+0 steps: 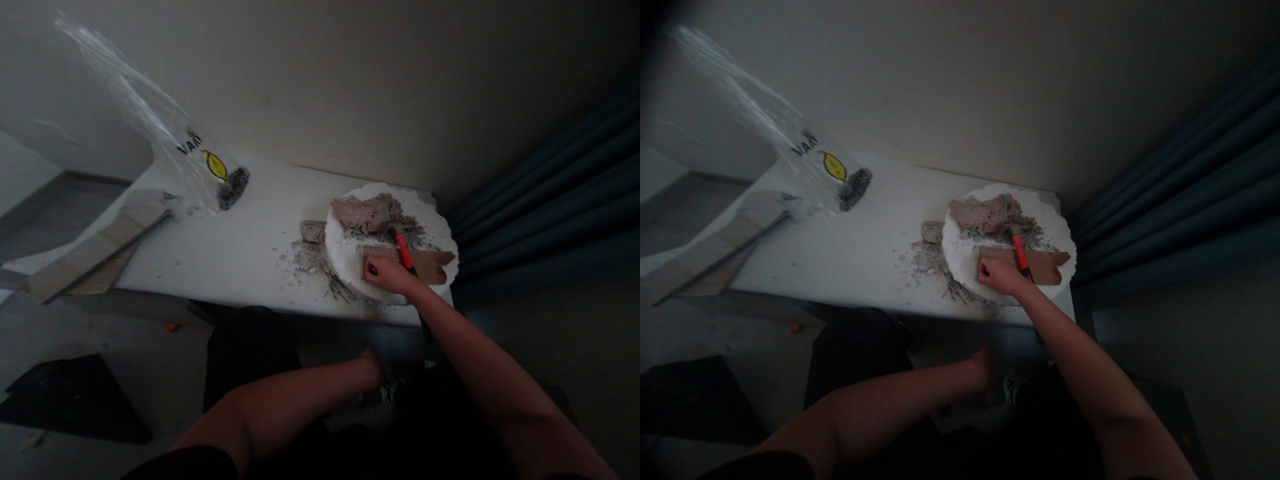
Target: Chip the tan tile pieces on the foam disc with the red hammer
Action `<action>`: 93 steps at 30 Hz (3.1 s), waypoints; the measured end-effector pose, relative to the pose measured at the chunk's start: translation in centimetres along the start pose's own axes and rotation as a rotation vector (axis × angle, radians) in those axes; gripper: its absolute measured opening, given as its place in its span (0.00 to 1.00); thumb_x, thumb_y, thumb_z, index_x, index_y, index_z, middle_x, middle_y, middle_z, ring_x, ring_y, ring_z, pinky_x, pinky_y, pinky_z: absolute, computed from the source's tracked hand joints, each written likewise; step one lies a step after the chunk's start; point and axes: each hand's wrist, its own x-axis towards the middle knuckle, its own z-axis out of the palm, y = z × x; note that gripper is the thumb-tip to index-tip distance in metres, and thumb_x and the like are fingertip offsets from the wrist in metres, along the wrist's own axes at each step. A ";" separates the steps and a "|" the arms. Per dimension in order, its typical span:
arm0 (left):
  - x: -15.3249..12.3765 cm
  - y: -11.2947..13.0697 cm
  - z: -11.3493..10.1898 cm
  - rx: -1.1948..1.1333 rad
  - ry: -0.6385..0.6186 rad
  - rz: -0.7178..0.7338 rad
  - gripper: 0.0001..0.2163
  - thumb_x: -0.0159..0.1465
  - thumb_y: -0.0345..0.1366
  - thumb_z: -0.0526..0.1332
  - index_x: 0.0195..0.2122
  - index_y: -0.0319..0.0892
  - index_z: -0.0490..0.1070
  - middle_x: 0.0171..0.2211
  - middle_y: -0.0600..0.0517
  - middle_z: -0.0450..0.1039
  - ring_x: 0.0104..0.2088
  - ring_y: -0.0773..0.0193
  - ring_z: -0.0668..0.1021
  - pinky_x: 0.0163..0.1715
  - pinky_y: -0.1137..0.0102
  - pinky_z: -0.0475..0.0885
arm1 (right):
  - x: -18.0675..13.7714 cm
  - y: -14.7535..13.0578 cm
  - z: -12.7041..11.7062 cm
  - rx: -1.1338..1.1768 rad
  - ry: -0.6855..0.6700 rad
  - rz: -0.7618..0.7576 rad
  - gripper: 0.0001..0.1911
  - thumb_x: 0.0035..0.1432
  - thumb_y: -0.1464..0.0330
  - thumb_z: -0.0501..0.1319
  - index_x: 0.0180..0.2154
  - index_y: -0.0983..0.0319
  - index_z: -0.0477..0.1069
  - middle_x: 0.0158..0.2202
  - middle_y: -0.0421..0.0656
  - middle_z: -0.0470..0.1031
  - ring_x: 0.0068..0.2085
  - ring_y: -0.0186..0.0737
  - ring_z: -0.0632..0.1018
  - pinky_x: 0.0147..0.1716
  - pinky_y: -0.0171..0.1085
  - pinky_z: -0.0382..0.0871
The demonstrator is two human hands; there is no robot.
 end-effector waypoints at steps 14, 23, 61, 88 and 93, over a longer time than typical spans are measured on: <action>-12.6 -8.1 -18.2 0.099 0.836 -0.310 0.12 0.65 0.37 0.57 0.47 0.41 0.72 0.44 0.49 0.73 0.43 0.62 0.75 0.44 0.68 0.70 | -1.9 -0.4 1.1 -0.251 0.092 -0.101 0.11 0.69 0.70 0.54 0.40 0.65 0.74 0.44 0.51 0.74 0.36 0.42 0.75 0.35 0.37 0.64; -10.1 -8.2 -17.3 0.228 0.823 -0.337 0.12 0.63 0.38 0.61 0.48 0.45 0.72 0.50 0.48 0.70 0.51 0.55 0.73 0.45 0.64 0.74 | -1.6 -0.6 0.6 -0.220 0.056 -0.099 0.10 0.69 0.70 0.56 0.46 0.66 0.73 0.47 0.52 0.75 0.42 0.43 0.77 0.39 0.37 0.67; -9.9 -8.8 -17.9 0.075 0.847 -0.355 0.16 0.58 0.37 0.66 0.48 0.44 0.70 0.49 0.48 0.71 0.49 0.56 0.76 0.48 0.66 0.72 | 0.2 0.9 0.3 -0.005 0.011 -0.109 0.01 0.59 0.72 0.62 0.34 0.63 0.71 0.33 0.46 0.76 0.34 0.40 0.72 0.32 0.35 0.60; -10.1 -8.5 -17.7 0.096 0.844 -0.367 0.14 0.59 0.38 0.65 0.46 0.45 0.71 0.50 0.48 0.71 0.51 0.56 0.75 0.49 0.66 0.72 | 0.4 1.0 0.1 -0.039 -0.040 -0.129 0.04 0.60 0.71 0.60 0.38 0.65 0.71 0.36 0.47 0.76 0.34 0.39 0.73 0.32 0.35 0.60; -10.2 -8.2 -17.8 0.102 0.837 -0.369 0.13 0.59 0.37 0.65 0.46 0.44 0.71 0.50 0.48 0.71 0.51 0.56 0.75 0.48 0.65 0.72 | 0.3 0.5 -0.1 -0.065 -0.051 -0.095 0.04 0.60 0.70 0.61 0.38 0.64 0.71 0.37 0.47 0.77 0.35 0.40 0.74 0.33 0.35 0.62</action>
